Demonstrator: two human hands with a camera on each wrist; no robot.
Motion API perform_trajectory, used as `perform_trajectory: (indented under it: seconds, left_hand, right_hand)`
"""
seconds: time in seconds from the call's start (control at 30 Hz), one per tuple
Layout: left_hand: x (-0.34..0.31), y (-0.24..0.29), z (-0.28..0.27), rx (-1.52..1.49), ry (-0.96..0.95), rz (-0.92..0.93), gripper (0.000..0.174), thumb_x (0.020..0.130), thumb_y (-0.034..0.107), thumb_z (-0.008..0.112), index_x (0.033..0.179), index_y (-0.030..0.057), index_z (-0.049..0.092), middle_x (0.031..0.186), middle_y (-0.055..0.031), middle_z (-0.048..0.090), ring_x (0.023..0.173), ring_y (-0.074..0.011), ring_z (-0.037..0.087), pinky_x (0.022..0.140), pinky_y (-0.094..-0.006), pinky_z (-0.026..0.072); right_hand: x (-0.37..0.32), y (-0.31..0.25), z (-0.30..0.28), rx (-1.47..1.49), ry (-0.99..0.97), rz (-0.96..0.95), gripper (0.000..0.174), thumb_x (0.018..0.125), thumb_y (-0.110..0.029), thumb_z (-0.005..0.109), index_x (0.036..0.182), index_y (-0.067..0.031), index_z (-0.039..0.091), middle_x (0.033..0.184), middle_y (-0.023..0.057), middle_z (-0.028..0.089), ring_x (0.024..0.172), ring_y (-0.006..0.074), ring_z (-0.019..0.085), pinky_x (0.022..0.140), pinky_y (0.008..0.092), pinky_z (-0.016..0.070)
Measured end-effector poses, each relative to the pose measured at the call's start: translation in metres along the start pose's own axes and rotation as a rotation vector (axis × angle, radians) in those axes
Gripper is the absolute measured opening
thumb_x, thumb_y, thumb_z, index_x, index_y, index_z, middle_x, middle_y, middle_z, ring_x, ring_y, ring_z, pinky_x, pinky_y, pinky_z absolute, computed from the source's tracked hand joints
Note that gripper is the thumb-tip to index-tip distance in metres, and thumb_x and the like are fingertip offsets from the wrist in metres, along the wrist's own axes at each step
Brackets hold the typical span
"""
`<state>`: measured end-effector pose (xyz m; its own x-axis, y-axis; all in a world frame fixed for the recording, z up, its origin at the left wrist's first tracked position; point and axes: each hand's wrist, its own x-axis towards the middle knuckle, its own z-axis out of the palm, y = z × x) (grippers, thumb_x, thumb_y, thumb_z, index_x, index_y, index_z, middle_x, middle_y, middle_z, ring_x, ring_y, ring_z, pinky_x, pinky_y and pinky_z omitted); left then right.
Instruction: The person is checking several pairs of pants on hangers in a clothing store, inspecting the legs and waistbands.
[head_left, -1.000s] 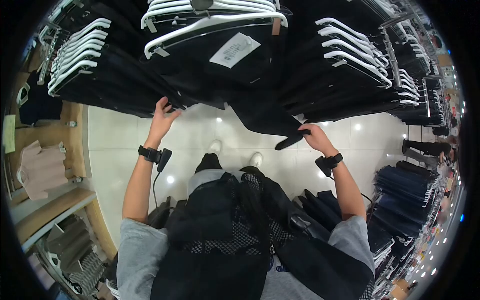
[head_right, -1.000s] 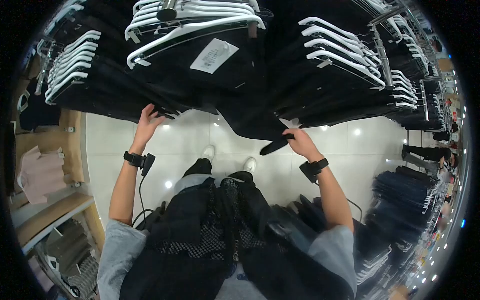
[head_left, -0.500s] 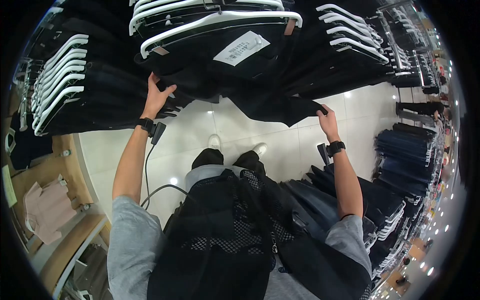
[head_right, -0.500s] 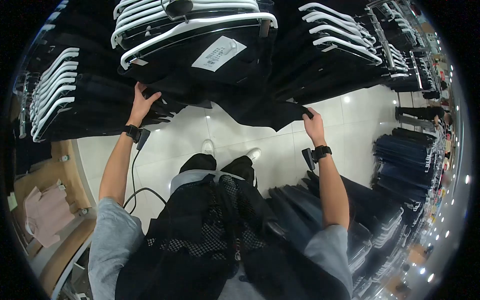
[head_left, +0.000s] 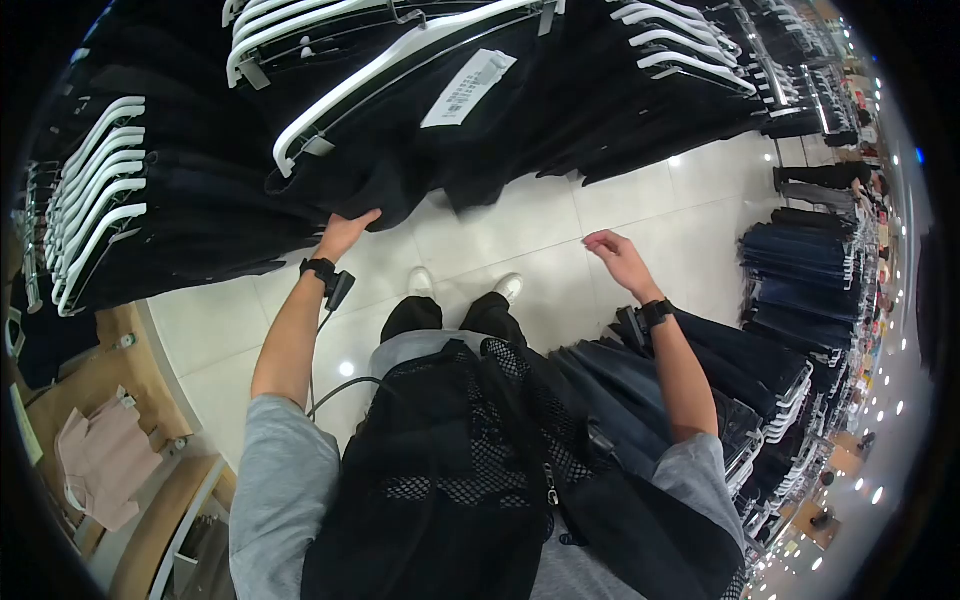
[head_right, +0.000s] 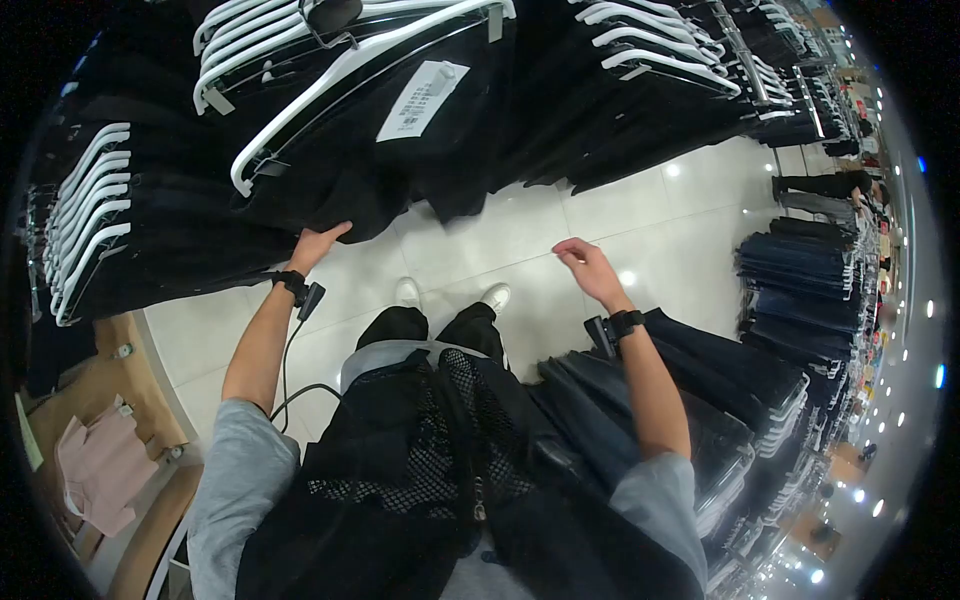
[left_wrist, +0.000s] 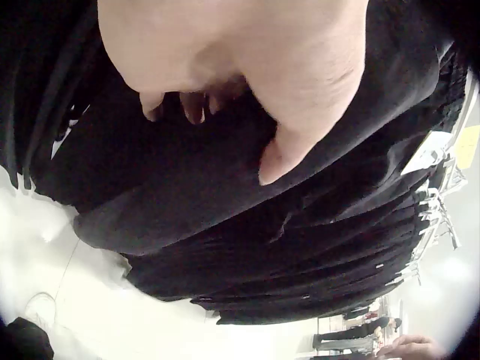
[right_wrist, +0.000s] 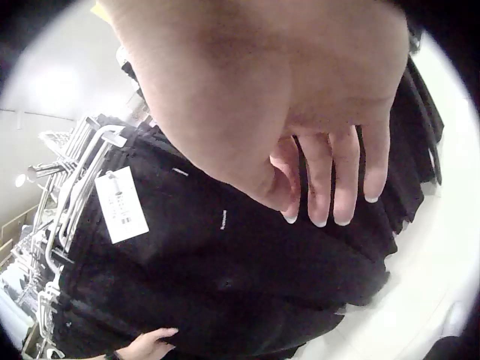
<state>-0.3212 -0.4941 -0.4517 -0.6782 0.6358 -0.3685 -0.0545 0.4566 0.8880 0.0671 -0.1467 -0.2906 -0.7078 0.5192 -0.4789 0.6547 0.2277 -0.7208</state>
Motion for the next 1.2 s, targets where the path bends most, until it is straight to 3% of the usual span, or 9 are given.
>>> perform_trajectory:
  seconds: [0.17,0.37,0.57,0.67,0.77,0.83,0.9,0.93,1.2]
  left_hand:
    - [-0.032,0.043,0.030,-0.131,0.096,-0.129,0.062,0.086,0.039,0.073,0.126,-0.0079,0.063,0.128,-0.0146,0.067,0.120,-0.0238,0.060,0.102,-0.0342,0.0437]
    - [-0.064,0.074,0.039,-0.633,0.042,-0.232,0.043,0.091,0.032,0.067,0.113,-0.0051,0.069,0.109,-0.0070,0.072,0.099,-0.0159,0.065,0.090,-0.0284,0.0474]
    - [-0.099,0.131,0.029,-0.944,-0.010,-0.259,0.027,0.096,0.024,0.064,0.110,0.0007,0.069,0.105,-0.0060,0.073,0.098,-0.0140,0.069,0.086,-0.0278,0.0535]
    - [-0.116,0.155,0.021,-0.967,-0.039,-0.300,0.029,0.097,0.025,0.061,0.113,0.0014,0.068,0.110,-0.0068,0.073,0.104,-0.0171,0.068,0.093,-0.0301,0.0518]
    - [-0.130,0.165,0.011,-0.986,-0.050,-0.328,0.029,0.097,0.024,0.060,0.115,0.0027,0.067,0.115,-0.0074,0.072,0.108,-0.0196,0.067,0.098,-0.0335,0.0499]
    - [-0.138,0.160,0.002,-1.012,-0.034,-0.356,0.032,0.096,0.026,0.062,0.117,0.0032,0.067,0.118,-0.0078,0.071,0.111,-0.0211,0.066,0.100,-0.0353,0.0502]
    - [-0.144,0.154,-0.009,-0.993,-0.018,-0.348,0.032,0.095,0.027,0.062,0.118,0.0042,0.067,0.118,-0.0080,0.071,0.110,-0.0212,0.066,0.100,-0.0354,0.0506]
    - [-0.145,0.153,-0.015,-0.982,-0.014,-0.325,0.032,0.095,0.028,0.062,0.118,0.0052,0.067,0.118,-0.0082,0.071,0.109,-0.0214,0.067,0.099,-0.0355,0.0511]
    - [-0.163,0.158,-0.061,-0.902,0.153,-0.335,0.039,0.097,0.029,0.063,0.126,0.0021,0.064,0.126,-0.0106,0.069,0.114,-0.0238,0.066,0.101,-0.0374,0.0523]
  right_hand:
    - [-0.021,-0.049,0.028,0.023,-0.116,-0.054,0.021,0.103,-0.016,0.059,0.114,-0.0002,0.066,0.109,0.0093,0.072,0.103,0.0173,0.067,0.095,0.0308,0.0506]
    - [-0.010,-0.085,0.080,0.319,-0.286,-0.141,0.020,0.104,-0.013,0.056,0.118,0.0002,0.064,0.111,0.0097,0.072,0.108,0.0168,0.068,0.097,0.0290,0.0505]
    - [0.045,-0.051,0.153,0.244,-0.274,-0.085,0.071,0.099,-0.054,0.059,0.140,0.0025,0.053,0.138,0.0193,0.059,0.132,0.0282,0.053,0.112,0.0376,0.0387]
    - [0.067,-0.048,0.181,0.402,-0.413,0.201,0.100,0.097,-0.074,0.041,0.148,0.0124,0.040,0.150,0.0249,0.048,0.143,0.0311,0.042,0.119,0.0374,0.0292]
    - [0.079,-0.048,0.201,0.353,-0.558,0.309,0.101,0.096,-0.076,0.040,0.149,0.0098,0.040,0.151,0.0228,0.047,0.144,0.0320,0.039,0.120,0.0366,0.0276]
    - [0.085,-0.032,0.225,0.375,-0.570,0.298,0.100,0.094,-0.079,0.041,0.145,0.0059,0.048,0.145,0.0178,0.055,0.135,0.0260,0.051,0.116,0.0331,0.0343]
    - [0.090,-0.018,0.236,0.749,-0.970,0.482,0.091,0.093,-0.078,0.045,0.137,0.0009,0.058,0.134,0.0108,0.064,0.120,0.0175,0.062,0.109,0.0292,0.0426]
    - [0.070,-0.051,0.223,0.866,-0.889,0.509,0.073,0.096,-0.066,0.054,0.129,-0.0017,0.063,0.126,0.0061,0.069,0.107,0.0115,0.066,0.100,0.0272,0.0489]
    - [0.026,-0.045,0.200,1.189,-0.773,0.264,0.045,0.101,-0.035,0.063,0.129,0.0006,0.063,0.125,0.0056,0.068,0.113,0.0155,0.063,0.103,0.0319,0.0458]
